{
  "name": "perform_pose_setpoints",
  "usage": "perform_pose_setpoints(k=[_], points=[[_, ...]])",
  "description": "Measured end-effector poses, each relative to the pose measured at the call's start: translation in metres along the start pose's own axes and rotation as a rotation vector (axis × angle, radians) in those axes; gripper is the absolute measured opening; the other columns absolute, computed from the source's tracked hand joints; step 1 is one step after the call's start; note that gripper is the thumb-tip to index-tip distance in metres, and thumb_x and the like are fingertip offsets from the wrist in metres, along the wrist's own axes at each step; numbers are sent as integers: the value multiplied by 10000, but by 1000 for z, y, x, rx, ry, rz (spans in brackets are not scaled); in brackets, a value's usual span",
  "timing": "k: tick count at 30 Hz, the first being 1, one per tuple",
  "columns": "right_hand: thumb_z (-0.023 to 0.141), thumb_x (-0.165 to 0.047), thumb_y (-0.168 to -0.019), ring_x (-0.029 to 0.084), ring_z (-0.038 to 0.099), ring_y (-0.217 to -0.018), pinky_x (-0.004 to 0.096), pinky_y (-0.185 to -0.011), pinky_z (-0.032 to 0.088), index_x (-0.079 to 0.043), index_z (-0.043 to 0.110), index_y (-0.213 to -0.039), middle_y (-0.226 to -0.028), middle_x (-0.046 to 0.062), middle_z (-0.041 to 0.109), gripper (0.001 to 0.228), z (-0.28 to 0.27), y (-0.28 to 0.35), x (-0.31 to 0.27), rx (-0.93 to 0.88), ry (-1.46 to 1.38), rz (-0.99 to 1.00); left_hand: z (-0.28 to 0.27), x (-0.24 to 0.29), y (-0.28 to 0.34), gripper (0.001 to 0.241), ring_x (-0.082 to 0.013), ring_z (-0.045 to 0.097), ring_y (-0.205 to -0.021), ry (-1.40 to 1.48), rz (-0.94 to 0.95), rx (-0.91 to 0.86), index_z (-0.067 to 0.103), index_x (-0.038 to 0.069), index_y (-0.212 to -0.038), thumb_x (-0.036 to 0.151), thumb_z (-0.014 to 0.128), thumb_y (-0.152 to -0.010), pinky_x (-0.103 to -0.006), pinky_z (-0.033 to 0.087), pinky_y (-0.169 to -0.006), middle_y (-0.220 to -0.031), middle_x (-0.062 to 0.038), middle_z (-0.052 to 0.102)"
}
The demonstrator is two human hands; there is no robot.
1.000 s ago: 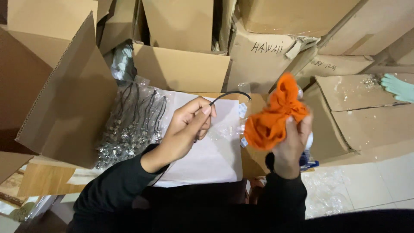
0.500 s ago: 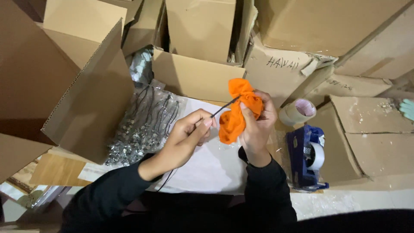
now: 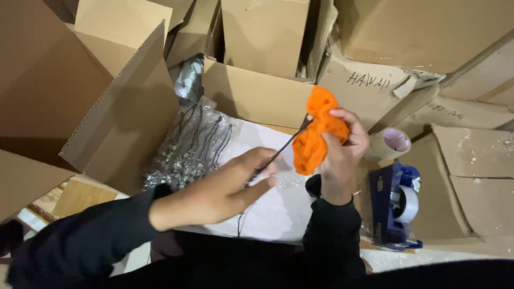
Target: Packaging small metal ornaments into individual plastic bags at a workstation.
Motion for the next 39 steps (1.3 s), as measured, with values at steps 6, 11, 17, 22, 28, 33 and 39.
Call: perform_pose_setpoints(k=[6,11,17,22,28,33,39], points=[[651,17,-936,307,745,-1008,366,-920,610,-72,601,-1209,-1084,253,723,292,5,-7,-16,-72,-51,72,46,26,-28,518,-458,421,-1356,-659,256,117,449,13,-1406,226,622,-966,-574,321,-1138,-1455,-313,416],[705,-38,-891,332,749,-939,370,-839,618,-50,596,-1192,-1053,260,691,321,-4,-11,8,-11,-133,113,131,34,-50,78,-233,523,-756,-418,392,240,570,136,-1013,138,620,-953,-414,408,-748,-903,-22,556],[650,10,-942,324,755,-976,363,-895,625,-18,577,-1175,-1104,158,648,246,0,-12,-12,18,2,78,175,53,-33,112,-240,545,-863,-635,538,278,588,157,-1243,160,578,-1131,-401,374,-667,-1027,-31,560],[706,-56,-890,217,702,-1002,313,-890,595,-39,611,-1177,-1148,119,670,304,4,-10,-14,-27,114,99,140,74,-24,114,-199,485,-771,-689,481,384,616,167,-971,123,644,-1073,-406,436,-754,-877,5,525],[667,-47,-911,308,741,-1003,379,-896,625,-14,582,-1168,-1108,195,675,273,9,-6,-15,-26,39,169,99,83,-30,647,-343,553,-938,-67,132,-408,430,51,-1201,517,62,-944,-579,368,-892,-1045,-172,586],[795,-1,-764,285,724,-991,344,-861,606,53,604,-1171,-1085,205,678,453,-30,-13,33,-21,37,44,103,73,-31,624,-369,684,-983,81,160,-346,404,10,-1414,415,295,-952,-482,449,-844,-1044,-145,676],[748,-60,-868,164,648,-1069,236,-947,532,-49,627,-1172,-1187,90,655,327,-15,-5,12,-18,121,68,123,68,-49,623,-326,695,-1255,205,-29,-507,431,106,-1460,412,307,-932,-450,450,-1022,-1260,-135,716]])
Point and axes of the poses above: each hand's wrist, its own y-axis away from the middle knuckle, its own z-axis out of the palm, x = y × z, the point moved 6 cm from there along -y, towards the middle knuckle
